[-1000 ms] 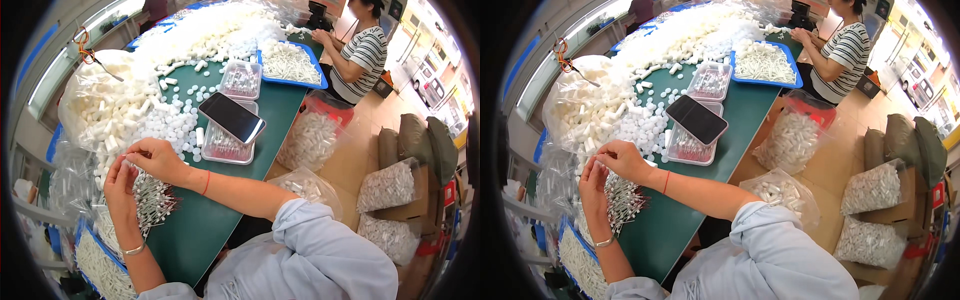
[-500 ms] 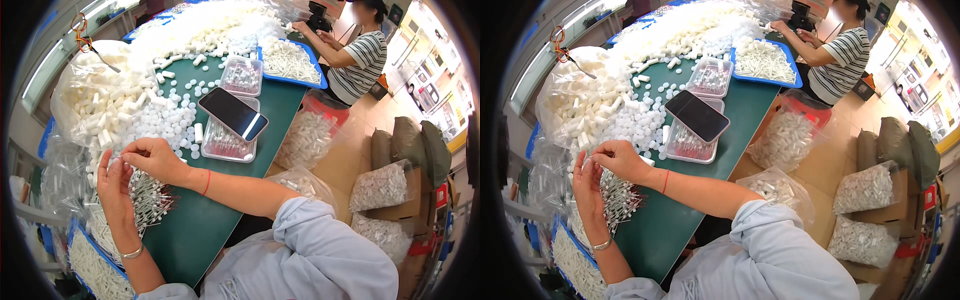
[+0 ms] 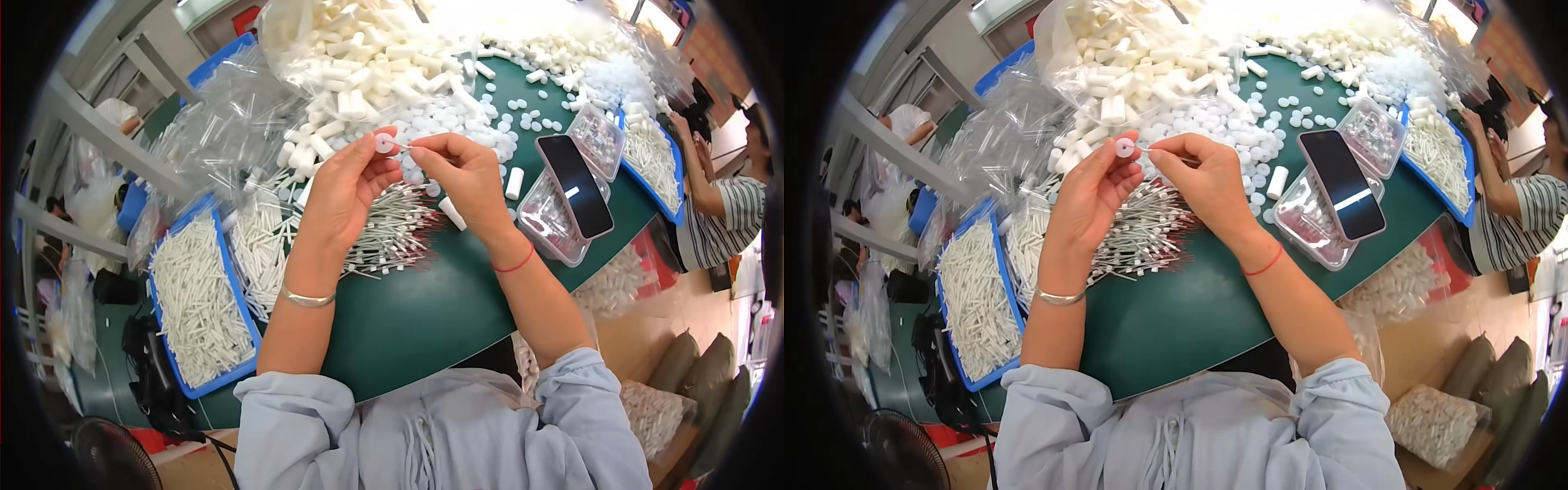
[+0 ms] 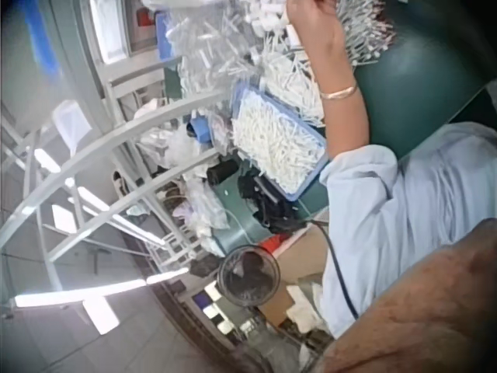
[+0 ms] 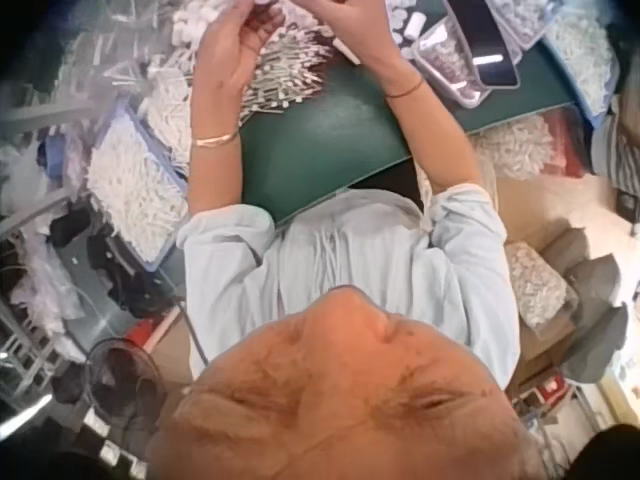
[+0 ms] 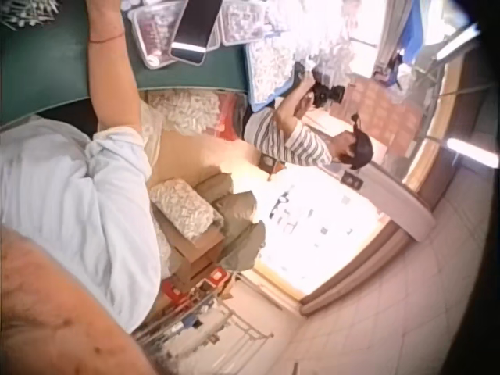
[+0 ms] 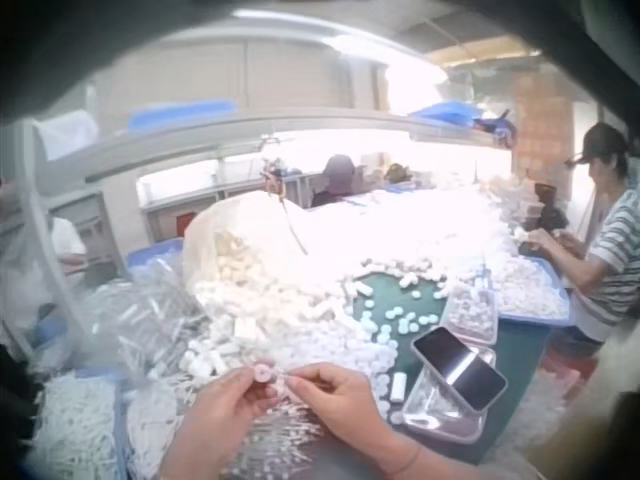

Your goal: The person assembles electronic components by hand, inserting wire pins and cotton cylinders into small white tubes, attaching plastic caps, and placing the assembled units into a bag.

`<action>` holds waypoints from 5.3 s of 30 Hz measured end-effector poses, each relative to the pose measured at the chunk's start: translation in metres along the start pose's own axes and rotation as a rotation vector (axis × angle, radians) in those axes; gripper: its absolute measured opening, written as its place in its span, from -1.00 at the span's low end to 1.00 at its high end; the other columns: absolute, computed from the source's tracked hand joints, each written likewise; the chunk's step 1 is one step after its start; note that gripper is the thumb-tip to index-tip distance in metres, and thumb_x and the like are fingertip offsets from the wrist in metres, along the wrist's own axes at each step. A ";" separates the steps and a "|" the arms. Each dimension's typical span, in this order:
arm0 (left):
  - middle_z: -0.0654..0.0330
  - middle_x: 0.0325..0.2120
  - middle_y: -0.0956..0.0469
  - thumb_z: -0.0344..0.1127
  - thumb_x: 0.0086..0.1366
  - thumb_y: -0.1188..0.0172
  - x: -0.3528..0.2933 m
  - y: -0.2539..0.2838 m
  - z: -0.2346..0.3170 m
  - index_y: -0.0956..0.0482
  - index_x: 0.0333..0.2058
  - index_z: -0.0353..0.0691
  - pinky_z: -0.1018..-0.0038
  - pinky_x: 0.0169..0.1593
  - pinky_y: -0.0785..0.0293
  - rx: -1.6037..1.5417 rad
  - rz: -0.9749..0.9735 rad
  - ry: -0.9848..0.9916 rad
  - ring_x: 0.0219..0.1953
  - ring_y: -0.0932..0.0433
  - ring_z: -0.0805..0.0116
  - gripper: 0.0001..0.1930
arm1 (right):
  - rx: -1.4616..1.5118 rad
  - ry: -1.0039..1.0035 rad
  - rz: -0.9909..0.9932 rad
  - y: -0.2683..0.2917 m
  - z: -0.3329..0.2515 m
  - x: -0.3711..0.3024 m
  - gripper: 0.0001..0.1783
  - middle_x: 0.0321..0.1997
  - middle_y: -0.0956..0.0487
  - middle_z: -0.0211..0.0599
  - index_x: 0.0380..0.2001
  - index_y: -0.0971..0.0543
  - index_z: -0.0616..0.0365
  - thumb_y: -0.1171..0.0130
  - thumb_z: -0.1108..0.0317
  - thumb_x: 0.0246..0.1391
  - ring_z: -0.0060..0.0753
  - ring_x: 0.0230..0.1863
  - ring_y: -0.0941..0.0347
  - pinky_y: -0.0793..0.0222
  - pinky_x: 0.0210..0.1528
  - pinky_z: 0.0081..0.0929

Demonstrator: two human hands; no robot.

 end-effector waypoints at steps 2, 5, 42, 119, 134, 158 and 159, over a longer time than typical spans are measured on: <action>0.17 -0.30 -0.57 -0.24 0.38 -0.06 -0.003 0.002 0.003 -0.49 -0.03 -0.41 0.49 -0.12 -0.52 0.021 0.039 -0.005 -0.30 -0.51 0.46 -0.65 | -0.003 -0.007 -0.010 -0.004 0.000 -0.001 -0.81 -0.42 -0.59 -0.48 -0.30 -0.64 0.28 -0.26 0.38 0.06 -0.78 -0.40 -0.40 -0.26 -0.37 -0.77; 0.17 -0.31 -0.56 -0.23 0.37 -0.07 -0.004 0.002 0.005 -0.49 -0.03 -0.42 0.49 -0.13 -0.52 0.021 0.035 -0.015 -0.30 -0.51 0.46 -0.64 | -0.036 0.012 -0.002 -0.005 -0.002 0.000 -0.81 -0.43 -0.59 -0.49 -0.30 -0.64 0.27 -0.26 0.37 0.06 -0.78 -0.40 -0.39 -0.25 -0.37 -0.77; 0.24 -0.37 -0.57 -0.28 0.25 -0.24 0.004 0.018 -0.011 -0.55 -0.15 -0.36 0.62 -0.25 -0.55 0.233 0.059 0.114 -0.40 -0.54 0.55 -0.71 | -0.531 0.418 0.010 -0.011 -0.013 -0.001 -0.90 -0.47 -0.52 -0.22 -0.41 -0.59 0.20 -0.27 0.46 -0.05 -0.27 -0.47 -0.46 -0.36 -0.43 -0.41; 0.34 -0.49 -0.49 -0.29 0.35 -0.10 -0.037 0.019 0.002 -0.50 -0.15 -0.22 0.76 -0.56 -0.16 0.634 0.188 -0.137 -0.61 -0.28 0.71 -0.82 | 0.450 -0.106 -0.217 -0.024 0.016 -0.001 -0.81 -0.46 -0.52 -0.43 -0.42 -0.54 0.26 -0.26 0.34 0.02 -0.66 -0.40 -0.43 -0.34 -0.33 -0.66; 0.33 -0.49 -0.48 -0.30 0.34 -0.10 -0.041 0.016 0.006 -0.53 -0.21 -0.26 0.73 -0.55 -0.16 0.693 0.186 -0.124 -0.61 -0.29 0.68 -0.84 | 0.369 -0.063 -0.241 -0.028 0.027 0.001 -0.79 -0.48 -0.51 -0.46 -0.39 -0.54 0.25 -0.30 0.34 0.00 -0.70 -0.44 -0.38 -0.30 -0.37 -0.67; 0.09 -0.47 -0.59 -0.44 0.20 -0.21 -0.057 -0.003 0.029 -0.58 -0.31 -0.30 0.48 -0.36 -0.46 1.125 0.125 -0.571 -0.46 -0.57 0.28 -0.90 | 0.135 -0.247 -0.342 -0.026 0.011 -0.007 -0.72 -0.31 -0.59 -0.37 -0.18 -0.60 0.32 -0.29 0.40 0.03 -0.63 -0.32 -0.45 -0.36 -0.21 -0.67; 0.07 -0.46 -0.59 -0.45 0.19 -0.20 -0.059 -0.007 0.032 -0.58 -0.31 -0.29 0.43 -0.35 -0.47 1.203 0.114 -0.683 -0.45 -0.58 0.19 -0.90 | 0.120 -0.246 -0.356 -0.027 0.011 -0.005 -0.72 -0.32 -0.59 -0.36 -0.19 -0.60 0.32 -0.29 0.41 0.03 -0.62 -0.31 -0.45 -0.36 -0.21 -0.67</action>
Point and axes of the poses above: each hand's wrist, its own x-axis towards the middle knuckle, its own y-axis out of the back of the hand, z = x × y, the point moved 7 cm from there along x, towards the middle knuckle
